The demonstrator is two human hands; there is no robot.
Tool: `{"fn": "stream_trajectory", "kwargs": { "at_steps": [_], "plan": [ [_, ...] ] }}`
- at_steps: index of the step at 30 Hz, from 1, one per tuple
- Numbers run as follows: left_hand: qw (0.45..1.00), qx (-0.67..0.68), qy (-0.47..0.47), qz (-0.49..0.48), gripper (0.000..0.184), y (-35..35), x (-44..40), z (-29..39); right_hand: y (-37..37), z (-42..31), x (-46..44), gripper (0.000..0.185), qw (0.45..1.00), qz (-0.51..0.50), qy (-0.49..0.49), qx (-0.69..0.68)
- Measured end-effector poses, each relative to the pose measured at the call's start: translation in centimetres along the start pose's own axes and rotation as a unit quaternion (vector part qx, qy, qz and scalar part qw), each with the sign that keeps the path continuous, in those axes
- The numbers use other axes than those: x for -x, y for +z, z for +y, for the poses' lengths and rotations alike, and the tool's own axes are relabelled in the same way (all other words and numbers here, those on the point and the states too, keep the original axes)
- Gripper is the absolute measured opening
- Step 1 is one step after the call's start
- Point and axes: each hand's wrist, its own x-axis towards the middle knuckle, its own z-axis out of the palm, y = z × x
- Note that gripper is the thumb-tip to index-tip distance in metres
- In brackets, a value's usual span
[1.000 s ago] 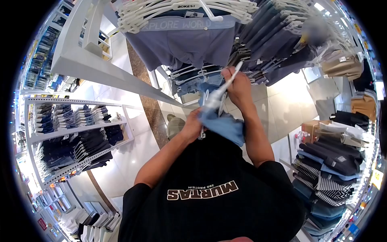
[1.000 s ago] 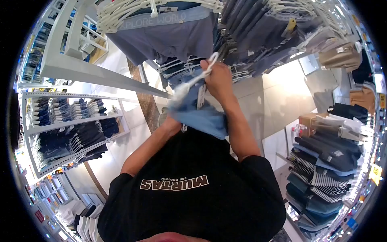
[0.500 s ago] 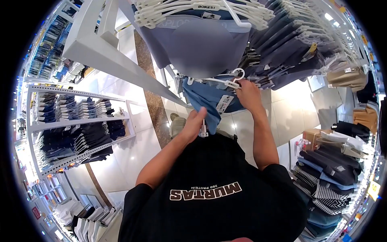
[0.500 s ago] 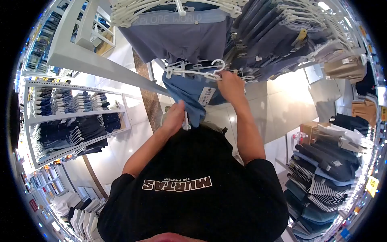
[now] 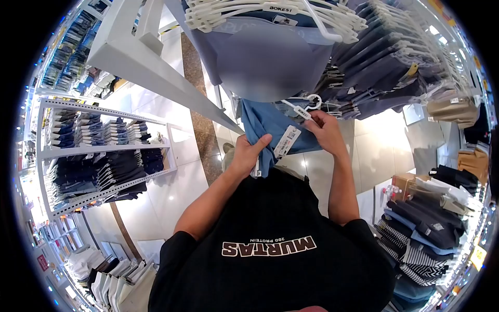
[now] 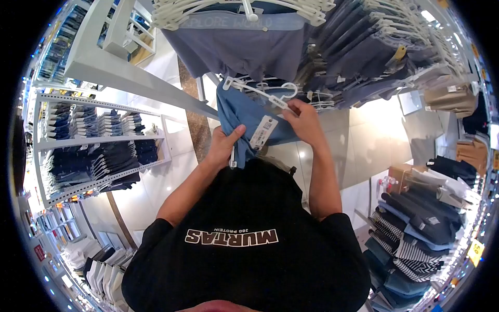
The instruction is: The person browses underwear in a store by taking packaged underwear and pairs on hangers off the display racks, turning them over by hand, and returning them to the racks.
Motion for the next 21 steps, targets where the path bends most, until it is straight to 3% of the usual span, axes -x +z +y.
{"fn": "stream_trajectory", "kwargs": {
  "at_steps": [5,8,11,12,15,21],
  "plan": [
    [0.995,-0.073,0.014,-0.060,0.027,-0.4,-0.1,0.7,0.4,-0.5,0.9,0.018,0.995,0.066,-0.038,-0.058],
    [0.929,-0.358,0.022,-0.088,0.032,-0.9,-0.4,3.4,-1.2,-2.3,1.5,0.014,0.991,0.086,-0.104,0.019],
    [0.895,-0.402,0.185,-0.046,0.042,-2.3,-0.9,3.3,-4.0,-2.3,1.8,0.013,0.971,0.092,-0.178,0.127],
    [0.892,-0.417,0.170,-0.044,0.051,-3.6,-1.4,2.7,-4.9,-2.6,2.0,0.013,0.965,0.098,-0.190,0.153],
    [0.907,-0.403,0.123,-0.018,0.053,-4.8,-1.7,3.1,-6.8,-2.7,2.6,0.011,0.953,0.090,-0.188,0.220],
    [0.883,-0.450,0.135,-0.012,0.032,-4.6,-2.2,4.0,-7.2,-1.5,1.7,0.017,0.929,0.053,-0.222,0.292]
  ]
}}
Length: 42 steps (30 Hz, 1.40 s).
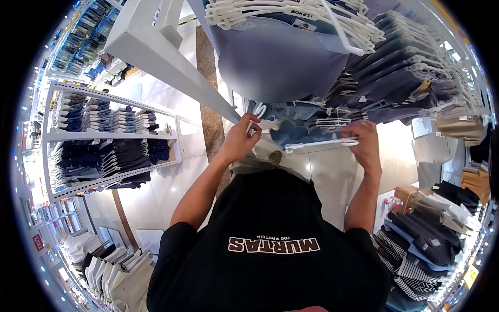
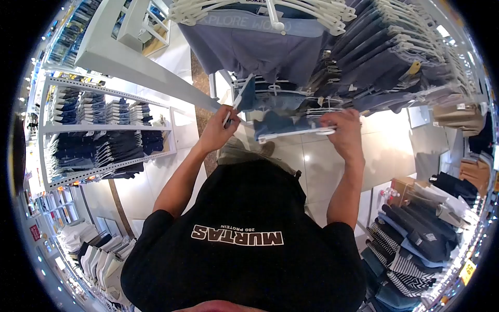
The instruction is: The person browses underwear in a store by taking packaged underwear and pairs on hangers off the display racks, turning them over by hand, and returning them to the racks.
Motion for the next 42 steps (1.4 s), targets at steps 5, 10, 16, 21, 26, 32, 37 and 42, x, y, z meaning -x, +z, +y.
{"fn": "stream_trajectory", "kwargs": {
  "at_steps": [5,10,16,21,26,32,37,42],
  "plan": [
    [0.995,0.001,-0.028,-0.094,0.027,0.6,0.0,3.2,3.5,-2.5,-0.9,0.044,0.996,-0.026,-0.070,-0.043],
    [0.971,0.055,0.052,-0.229,0.030,0.8,0.1,4.8,6.0,-4.9,-2.1,0.058,0.992,-0.069,-0.086,-0.062],
    [0.947,0.164,0.023,-0.275,0.033,1.9,0.4,4.4,8.1,-4.1,-2.0,0.049,0.990,-0.022,-0.090,-0.103],
    [0.956,0.136,0.000,-0.260,0.041,2.6,1.3,5.5,7.9,-4.7,-2.0,0.029,0.992,0.038,-0.103,-0.066],
    [0.986,-0.035,0.083,-0.139,0.047,2.0,1.6,7.2,7.6,-3.7,-2.4,0.021,0.994,0.014,-0.084,-0.065],
    [0.981,-0.042,0.180,0.065,0.038,-0.7,1.9,8.6,0.7,-5.3,-5.7,0.019,0.988,0.132,-0.076,-0.023],
    [0.957,0.147,0.192,0.157,0.041,-2.5,0.2,12.0,-4.9,-6.9,-10.4,0.019,0.981,0.162,-0.009,-0.111],
    [0.921,0.171,0.278,0.214,0.038,-5.3,-3.5,16.2,-9.0,-10.2,-14.5,0.023,0.971,0.193,-0.008,-0.143]
  ]
}}
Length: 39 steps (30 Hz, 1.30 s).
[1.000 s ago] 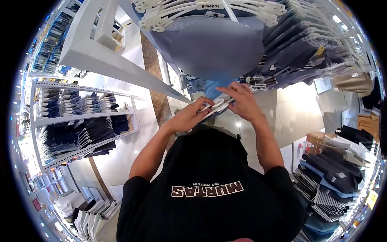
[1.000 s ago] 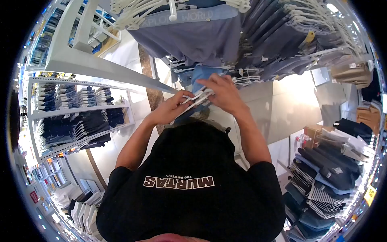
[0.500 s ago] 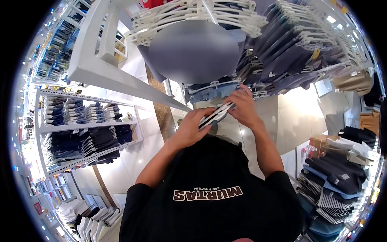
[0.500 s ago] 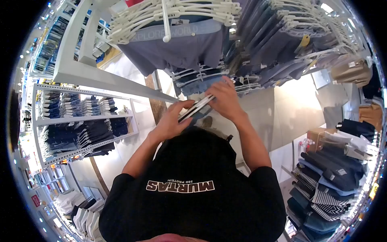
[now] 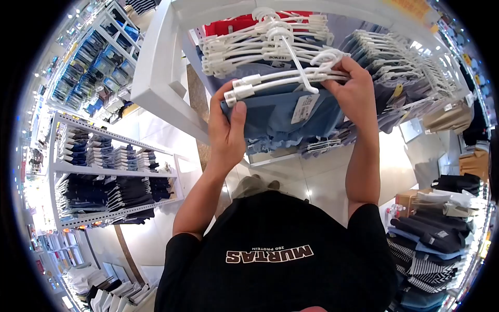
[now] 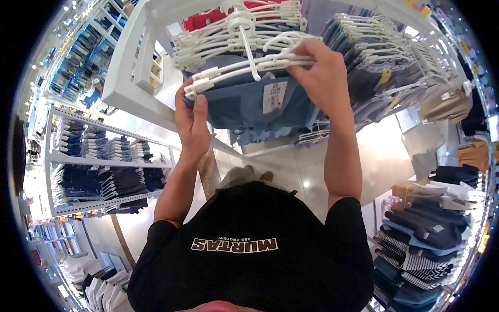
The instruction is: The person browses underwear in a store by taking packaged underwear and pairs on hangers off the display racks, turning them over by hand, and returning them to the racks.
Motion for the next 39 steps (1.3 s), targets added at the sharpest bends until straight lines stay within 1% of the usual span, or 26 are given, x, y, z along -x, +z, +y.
{"fn": "stream_trajectory", "kwargs": {
  "at_steps": [1,4,5,6,7,8,11,12,14,16,18,19,20,22,23,26,29,30,32,34,35,37,38,39],
  "plan": [
    [1.000,0.018,-0.005,0.022,0.038,0.0,-0.4,-0.1,0.0,-1.0,-0.7,0.023,1.000,0.001,0.002,0.013],
    [0.995,0.061,-0.024,0.080,0.039,0.1,-1.2,-1.8,0.9,-3.2,-2.0,0.024,0.995,0.009,-0.053,0.078],
    [0.993,0.063,-0.032,0.097,0.039,0.1,-1.2,-2.6,1.2,-3.5,-2.5,0.023,0.991,0.004,-0.074,0.113],
    [0.990,0.066,-0.040,0.115,0.040,0.1,-1.3,-3.1,1.8,-3.8,-2.7,0.019,0.988,0.008,-0.100,0.117],
    [0.985,0.104,-0.068,0.122,0.041,0.2,-1.4,-3.0,2.3,-3.6,-2.9,0.019,0.982,0.007,-0.136,0.130],
    [0.984,0.107,-0.071,0.123,0.041,0.0,-1.4,-3.7,3.0,-3.4,-3.0,0.018,0.975,0.004,-0.174,0.140],
    [0.983,0.109,-0.073,0.125,0.043,-0.4,-1.1,-5.2,4.9,-3.4,-2.4,0.020,0.958,-0.008,-0.176,0.227],
    [0.988,0.064,-0.068,0.121,0.047,-0.2,-1.2,-5.5,5.2,-3.4,-2.4,0.019,0.958,-0.016,-0.173,0.229],
    [0.996,-0.001,-0.019,0.086,0.050,0.0,-1.1,-5.7,5.2,-3.4,-2.4,0.020,0.958,-0.030,-0.161,0.236],
    [0.995,0.039,-0.030,0.087,0.054,0.2,-1.5,-5.5,4.9,-4.0,-2.7,0.020,0.952,-0.036,-0.175,0.249],
    [0.993,0.075,-0.052,0.078,0.056,0.0,-2.1,-5.7,4.8,-4.1,-2.7,0.027,0.944,-0.038,-0.193,0.264],
    [0.992,0.079,-0.071,0.062,0.057,-0.3,-2.1,-6.3,4.9,-4.1,-2.4,0.030,0.953,-0.053,-0.170,0.244],
    [0.994,0.065,-0.070,0.053,0.060,-0.4,-2.1,-7.0,5.2,-3.8,-2.0,0.033,0.956,-0.036,-0.165,0.239],
    [0.987,0.103,-0.122,0.026,0.066,-0.7,-1.0,-8.3,5.6,-3.7,-1.4,0.038,0.958,0.007,-0.173,0.228],
    [0.987,0.105,-0.115,0.044,0.057,-0.4,-0.3,-8.4,5.6,-3.8,-1.2,0.040,0.964,0.012,-0.159,0.215],
    [0.991,0.038,-0.129,0.001,0.061,-0.6,2.6,-9.7,5.3,-4.4,-0.5,0.043,0.974,0.059,-0.137,0.169],
    [0.984,-0.080,-0.146,-0.062,0.064,-1.6,6.4,-12.1,4.9,-4.7,1.8,0.041,0.970,0.120,-0.118,0.176],
    [0.974,-0.060,-0.195,-0.099,0.065,-2.2,7.5,-13.0,4.8,-4.5,3.0,0.040,0.968,0.139,-0.114,0.176],
    [0.941,-0.022,-0.293,-0.167,0.067,-3.3,9.7,-15.0,4.7,-3.1,6.0,0.033,0.973,0.157,-0.063,0.159],
    [0.925,-0.068,-0.317,-0.199,0.058,-4.3,12.2,-17.1,4.8,-1.0,9.3,0.030,0.976,0.160,-0.003,0.150],
    [0.916,-0.092,-0.326,-0.214,0.053,-4.6,13.0,-18.1,4.6,-0.2,10.8,0.028,0.972,0.174,0.044,0.150],
    [0.865,-0.008,-0.377,-0.332,0.043,-5.2,13.0,-20.0,3.8,1.2,13.2,0.024,0.959,0.203,0.132,0.146],
    [0.831,0.032,-0.398,-0.389,0.038,-5.2,13.1,-20.8,3.2,2.1,14.0,0.022,0.950,0.227,0.158,0.145],
    [0.841,0.049,-0.379,-0.384,0.029,-4.6,13.0,-20.6,2.5,2.8,14.5,0.020,0.940,0.250,0.183,0.144]
  ]
}}
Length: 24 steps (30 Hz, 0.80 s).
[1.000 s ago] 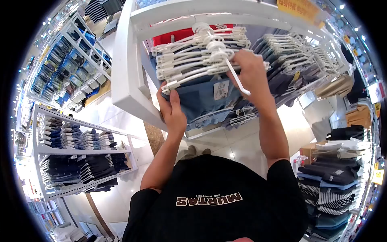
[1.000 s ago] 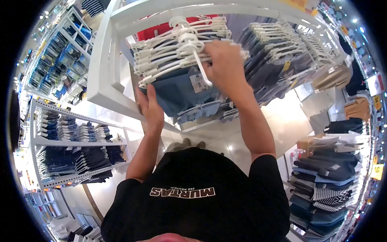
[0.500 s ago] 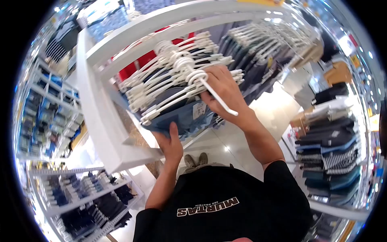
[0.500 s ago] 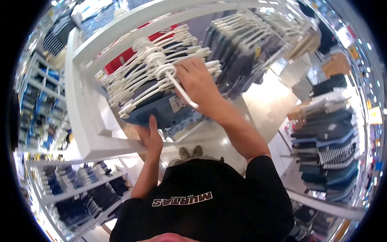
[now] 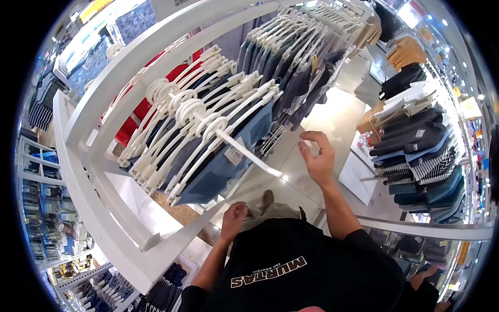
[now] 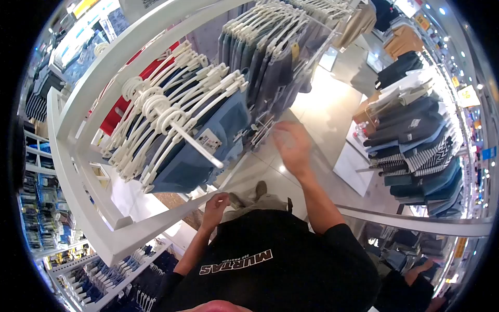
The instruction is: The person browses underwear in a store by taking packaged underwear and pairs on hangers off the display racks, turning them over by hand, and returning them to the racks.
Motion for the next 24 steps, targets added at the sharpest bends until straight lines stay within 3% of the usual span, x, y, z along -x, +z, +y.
{"fn": "stream_trajectory", "kwargs": {
  "at_steps": [2,7,13,16,20,24],
  "plan": [
    [1.000,-0.028,0.007,-0.012,0.029,0.7,-0.4,0.8,-1.2,1.8,-0.5,0.017,0.998,0.036,0.049,-0.005],
    [0.999,-0.050,0.006,-0.022,0.028,3.5,-3.1,4.1,-4.4,5.3,-5.7,0.029,0.994,0.093,0.042,0.029],
    [0.995,-0.093,0.025,0.022,0.027,8.3,-6.6,6.3,-8.6,11.1,-15.7,0.047,0.993,0.106,-0.040,0.039],
    [0.993,-0.087,0.045,0.062,0.029,12.2,-8.8,7.2,-9.9,11.9,-20.4,0.053,0.972,0.109,-0.165,0.127],
    [0.980,-0.145,0.071,0.113,0.041,17.3,-12.3,10.4,-10.0,13.6,-24.9,0.043,0.959,0.055,-0.244,0.135],
    [0.926,-0.206,0.190,0.253,0.052,21.7,-17.2,15.9,-10.4,15.2,-27.8,0.025,0.955,-0.021,-0.293,0.045]
  ]
}}
